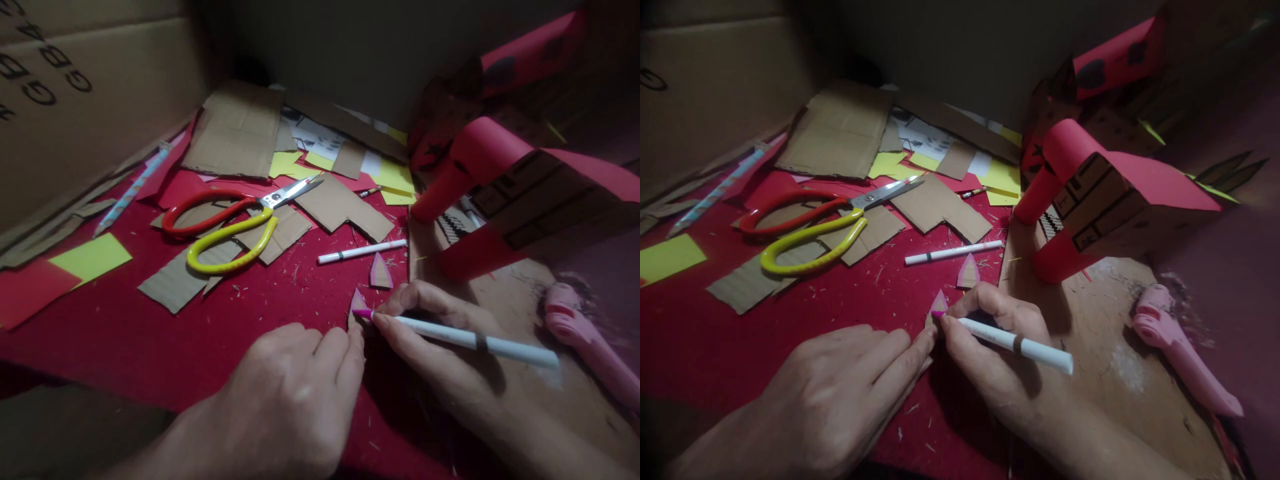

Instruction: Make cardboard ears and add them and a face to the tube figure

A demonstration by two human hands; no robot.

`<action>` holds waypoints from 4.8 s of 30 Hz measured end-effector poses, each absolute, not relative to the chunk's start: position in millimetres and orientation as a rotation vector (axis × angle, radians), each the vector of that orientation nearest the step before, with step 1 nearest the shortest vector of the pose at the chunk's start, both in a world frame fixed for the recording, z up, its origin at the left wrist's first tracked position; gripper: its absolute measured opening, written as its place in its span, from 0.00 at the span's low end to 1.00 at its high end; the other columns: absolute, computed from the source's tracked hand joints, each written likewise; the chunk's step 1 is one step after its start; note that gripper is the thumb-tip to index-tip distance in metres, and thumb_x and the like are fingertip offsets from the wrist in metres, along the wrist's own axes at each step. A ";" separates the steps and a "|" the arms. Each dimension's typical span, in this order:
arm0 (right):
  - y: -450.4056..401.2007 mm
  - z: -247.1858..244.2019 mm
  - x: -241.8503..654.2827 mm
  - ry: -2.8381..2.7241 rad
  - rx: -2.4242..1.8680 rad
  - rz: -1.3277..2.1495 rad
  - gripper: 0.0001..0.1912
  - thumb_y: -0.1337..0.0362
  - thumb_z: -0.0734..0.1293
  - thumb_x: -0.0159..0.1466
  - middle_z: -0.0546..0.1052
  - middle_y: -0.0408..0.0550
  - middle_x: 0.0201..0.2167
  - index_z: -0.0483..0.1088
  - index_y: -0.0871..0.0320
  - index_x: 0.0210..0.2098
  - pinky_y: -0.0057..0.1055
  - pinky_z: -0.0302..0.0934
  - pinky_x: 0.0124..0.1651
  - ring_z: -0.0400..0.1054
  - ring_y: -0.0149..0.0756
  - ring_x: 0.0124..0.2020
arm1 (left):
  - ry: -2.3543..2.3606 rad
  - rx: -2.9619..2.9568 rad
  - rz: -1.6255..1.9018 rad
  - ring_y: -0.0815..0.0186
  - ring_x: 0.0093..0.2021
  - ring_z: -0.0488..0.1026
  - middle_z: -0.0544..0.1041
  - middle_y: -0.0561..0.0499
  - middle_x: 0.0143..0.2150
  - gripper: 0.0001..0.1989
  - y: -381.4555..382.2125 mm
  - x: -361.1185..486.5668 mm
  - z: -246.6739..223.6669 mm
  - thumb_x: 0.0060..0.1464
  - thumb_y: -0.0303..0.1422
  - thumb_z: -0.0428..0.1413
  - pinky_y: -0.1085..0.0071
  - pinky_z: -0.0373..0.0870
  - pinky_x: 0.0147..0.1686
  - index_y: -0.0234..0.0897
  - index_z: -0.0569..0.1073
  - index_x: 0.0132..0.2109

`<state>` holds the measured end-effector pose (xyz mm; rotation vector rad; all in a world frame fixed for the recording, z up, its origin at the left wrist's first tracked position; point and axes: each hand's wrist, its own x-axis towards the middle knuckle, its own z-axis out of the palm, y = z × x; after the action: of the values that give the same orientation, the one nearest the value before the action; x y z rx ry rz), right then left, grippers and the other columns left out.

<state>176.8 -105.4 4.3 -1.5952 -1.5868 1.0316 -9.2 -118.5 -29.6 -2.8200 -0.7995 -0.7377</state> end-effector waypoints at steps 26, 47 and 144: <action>-104.4 2.5 180.2 -1.588 -1.562 1.031 0.10 0.61 0.70 0.59 0.72 0.40 0.17 0.70 0.56 0.23 0.18 0.54 0.19 0.62 0.26 0.18 | -0.810 -2.812 -0.730 0.62 0.25 0.69 0.74 0.44 0.29 0.17 -119.1 -10.5 -29.0 0.56 0.18 0.46 0.66 0.69 0.22 0.17 0.71 0.51; -106.1 -7.3 176.1 -1.209 -1.398 1.116 0.08 0.61 0.74 0.56 0.76 0.40 0.19 0.72 0.55 0.25 0.19 0.59 0.22 0.67 0.26 0.21 | -0.803 -2.860 -0.774 0.60 0.28 0.70 0.76 0.39 0.33 0.20 -119.0 -10.4 -30.2 0.56 0.18 0.45 0.63 0.70 0.24 0.16 0.69 0.55; -109.9 -9.2 181.9 -1.554 -1.535 0.933 0.10 0.57 0.71 0.54 0.76 0.43 0.17 0.72 0.54 0.21 0.24 0.54 0.18 0.64 0.31 0.17 | -0.945 -3.732 -0.240 0.76 0.21 0.61 0.67 0.60 0.20 0.04 -2.4 10.9 12.2 0.51 0.23 0.59 0.78 0.55 0.23 0.34 0.76 0.29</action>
<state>181.9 -109.9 -9.2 -1.5351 -1.5538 0.9328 10.9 -2.4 12.2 -3.7318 -0.9451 -0.2403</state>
